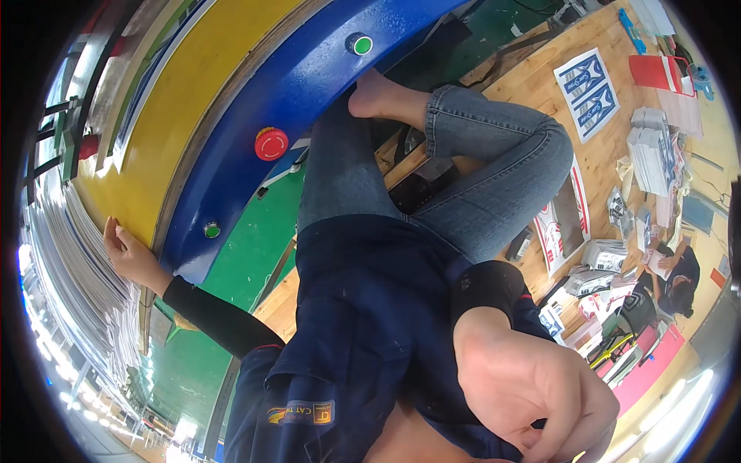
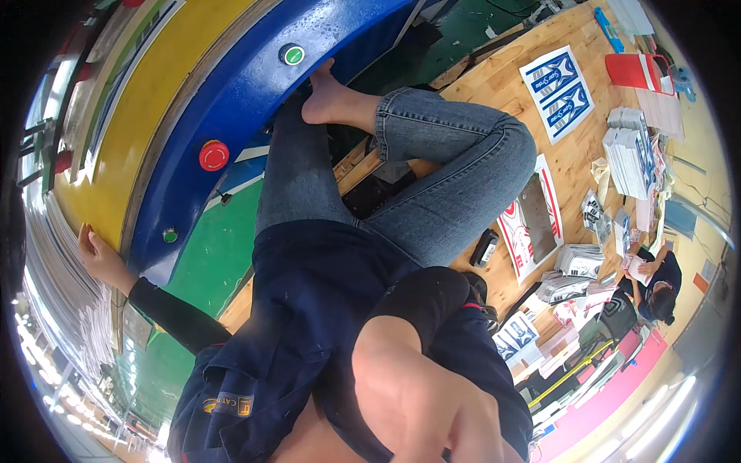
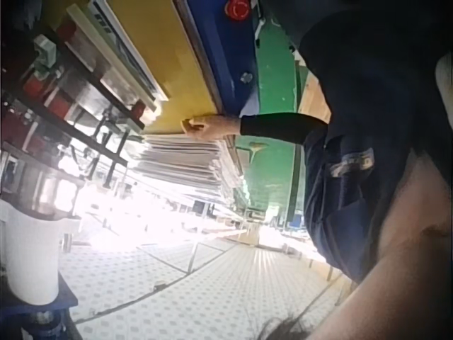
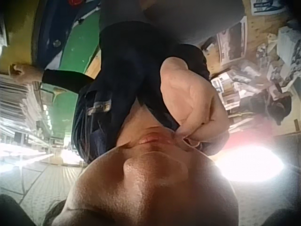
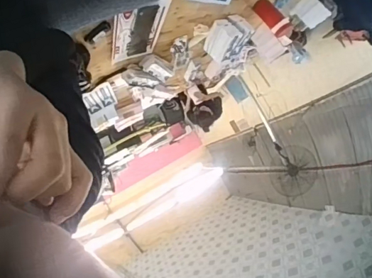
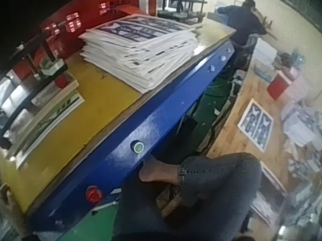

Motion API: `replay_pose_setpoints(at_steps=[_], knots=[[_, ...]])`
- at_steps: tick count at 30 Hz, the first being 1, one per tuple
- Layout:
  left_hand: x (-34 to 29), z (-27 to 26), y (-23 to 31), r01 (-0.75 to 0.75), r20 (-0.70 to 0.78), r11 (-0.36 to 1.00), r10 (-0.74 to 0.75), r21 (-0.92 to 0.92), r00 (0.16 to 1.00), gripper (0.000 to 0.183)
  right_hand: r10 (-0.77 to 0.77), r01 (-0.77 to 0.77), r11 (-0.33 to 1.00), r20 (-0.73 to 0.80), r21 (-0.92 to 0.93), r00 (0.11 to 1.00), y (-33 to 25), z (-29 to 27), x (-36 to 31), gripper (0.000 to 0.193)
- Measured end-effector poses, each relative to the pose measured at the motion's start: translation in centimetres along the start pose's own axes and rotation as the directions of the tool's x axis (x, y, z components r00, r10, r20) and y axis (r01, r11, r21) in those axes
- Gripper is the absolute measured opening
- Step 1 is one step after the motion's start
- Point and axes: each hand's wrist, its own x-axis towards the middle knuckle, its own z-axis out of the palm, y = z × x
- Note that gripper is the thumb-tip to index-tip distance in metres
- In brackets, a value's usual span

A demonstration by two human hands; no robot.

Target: Aligning decal sheets on a die-press machine and activating the press.

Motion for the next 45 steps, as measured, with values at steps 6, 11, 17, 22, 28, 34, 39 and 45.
replay_pose_setpoints(at_steps=[6, 11, 17, 22, 28, 34, 39, 45], knots=[[0.0, 0.0, -0.3, 0.025, 0.014, 0.999, -0.026, 0.023, 1.0, 0.032, 0.123, -0.123, 0.992, 0.023, 0.027, 0.992, -0.2, 0.3, -0.4, 0.015], [-0.2, -1.0, 0.0, 0.02, -0.017, 0.999, -0.02, -0.036, 1.0, 0.03, 0.143, -0.141, 0.988, -0.038, 0.055, 0.989, 0.2, 0.7, -0.5, 0.01], [-3.9, 0.0, 8.3, -0.26, -0.344, 0.933, 0.166, -0.249, 0.924, 0.035, 0.532, -0.524, 0.844, -0.295, 0.114, 0.793, 2.8, -0.8, 0.3, 0.02], [-11.1, 0.4, 25.8, -0.113, 0.245, 0.501, 0.592, -0.858, 0.768, 0.018, 0.91, -0.629, 0.415, -0.289, 0.657, 0.298, 3.1, -7.7, -1.1, 0.03], [-14.3, -0.5, 31.8, 0.135, 0.361, 0.351, 0.726, -0.926, 0.585, 0.018, 0.922, -0.646, 0.375, -0.34, 0.665, 0.185, 1.1, -9.2, -3.3, 0.03], [-15.0, 0.1, 33.2, 0.193, 0.411, 0.367, 0.736, -0.91, 0.539, 0.02, 0.88, -0.657, 0.438, -0.442, 0.613, 0.174, 0.2, -9.4, -3.8, 0.032], [-15.3, -0.5, 33.6, 0.279, 0.447, 0.351, 0.74, -0.894, 0.503, 0.021, 0.885, -0.719, 0.431, -0.41, 0.546, 0.219, -0.1, -9.6, -3.5, 0.037], [-15.2, -0.4, 33.5, 0.303, 0.451, 0.339, 0.744, -0.891, 0.493, 0.021, 0.888, -0.757, 0.436, -0.368, 0.486, 0.276, -0.3, -10.2, -3.7, 0.043]])
